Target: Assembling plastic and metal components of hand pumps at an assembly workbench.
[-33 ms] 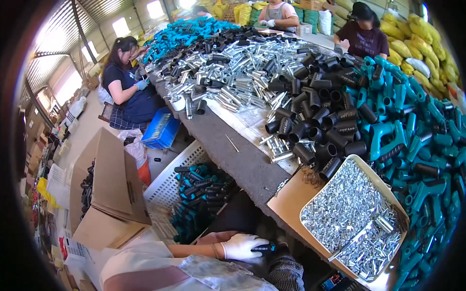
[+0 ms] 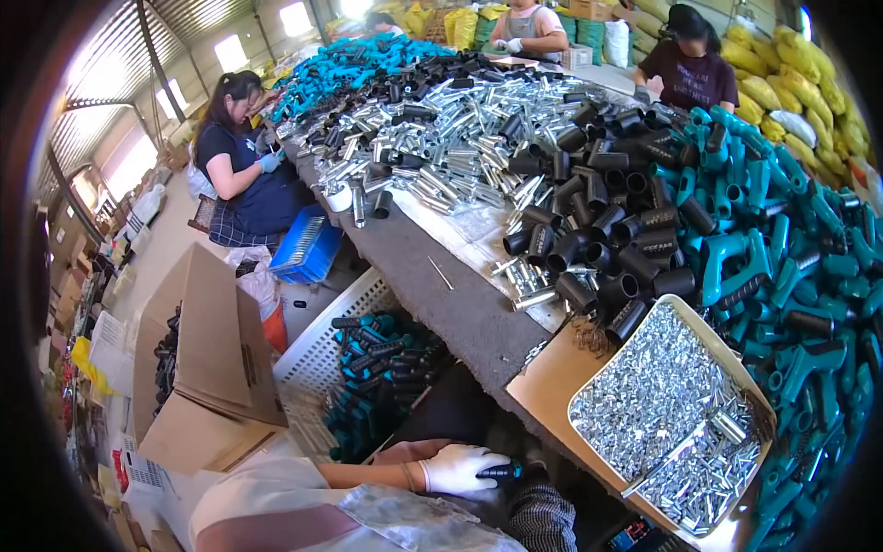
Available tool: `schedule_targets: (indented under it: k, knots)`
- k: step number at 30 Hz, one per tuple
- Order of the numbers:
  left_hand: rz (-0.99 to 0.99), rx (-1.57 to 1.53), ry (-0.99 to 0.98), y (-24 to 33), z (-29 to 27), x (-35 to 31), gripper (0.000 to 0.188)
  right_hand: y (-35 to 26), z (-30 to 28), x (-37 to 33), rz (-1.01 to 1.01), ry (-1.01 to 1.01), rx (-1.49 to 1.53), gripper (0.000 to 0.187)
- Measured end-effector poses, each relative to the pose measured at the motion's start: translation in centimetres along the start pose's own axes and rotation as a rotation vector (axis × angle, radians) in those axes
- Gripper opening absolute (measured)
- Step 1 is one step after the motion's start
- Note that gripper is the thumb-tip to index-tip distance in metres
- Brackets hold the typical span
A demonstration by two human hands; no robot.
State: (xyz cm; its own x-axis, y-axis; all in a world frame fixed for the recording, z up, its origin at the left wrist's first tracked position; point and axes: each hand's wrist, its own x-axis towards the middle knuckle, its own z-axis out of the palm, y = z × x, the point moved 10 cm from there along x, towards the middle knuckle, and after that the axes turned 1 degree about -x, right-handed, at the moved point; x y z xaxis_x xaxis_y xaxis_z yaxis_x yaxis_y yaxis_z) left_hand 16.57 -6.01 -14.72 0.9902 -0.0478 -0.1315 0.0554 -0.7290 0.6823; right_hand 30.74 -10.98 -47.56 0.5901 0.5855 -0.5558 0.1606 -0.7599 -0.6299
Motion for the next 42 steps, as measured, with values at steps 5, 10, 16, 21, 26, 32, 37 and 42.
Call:
schedule_targets:
  k: [5,10,16,21,26,32,37,42]
  knots:
    - [0.021,-0.011,-0.007,0.2,0.4,0.4,0.048,-0.7,-2.0,-0.7,-0.090,0.067,0.105,0.032]
    - [0.053,-0.014,-0.014,1.4,0.6,1.4,0.046,-1.2,-3.6,-1.8,-0.175,0.138,0.206,0.029]
    - [-0.072,0.011,0.091,2.4,1.3,3.2,0.044,-1.6,-4.5,-4.6,-0.266,0.210,0.313,0.025]
    - [-0.203,-0.156,-0.066,-1.2,5.8,5.3,0.046,7.1,-5.4,-3.9,0.081,0.161,0.503,0.020]
    - [-0.272,-0.131,0.030,-5.5,6.7,4.1,0.037,-11.2,-10.5,-12.9,-0.175,0.350,1.056,0.025]
    - [-0.307,-0.099,-0.048,-5.1,9.7,5.8,0.035,-10.8,-12.8,-16.1,-0.103,0.681,0.476,0.024]
    - [-0.218,-0.099,0.000,-5.0,9.7,6.3,0.032,-10.5,-13.1,-15.4,-0.186,0.703,0.516,0.023]
    - [-0.261,-0.115,0.002,-4.3,8.5,5.7,0.030,-8.7,-11.9,-14.0,-0.087,0.663,0.438,0.026]
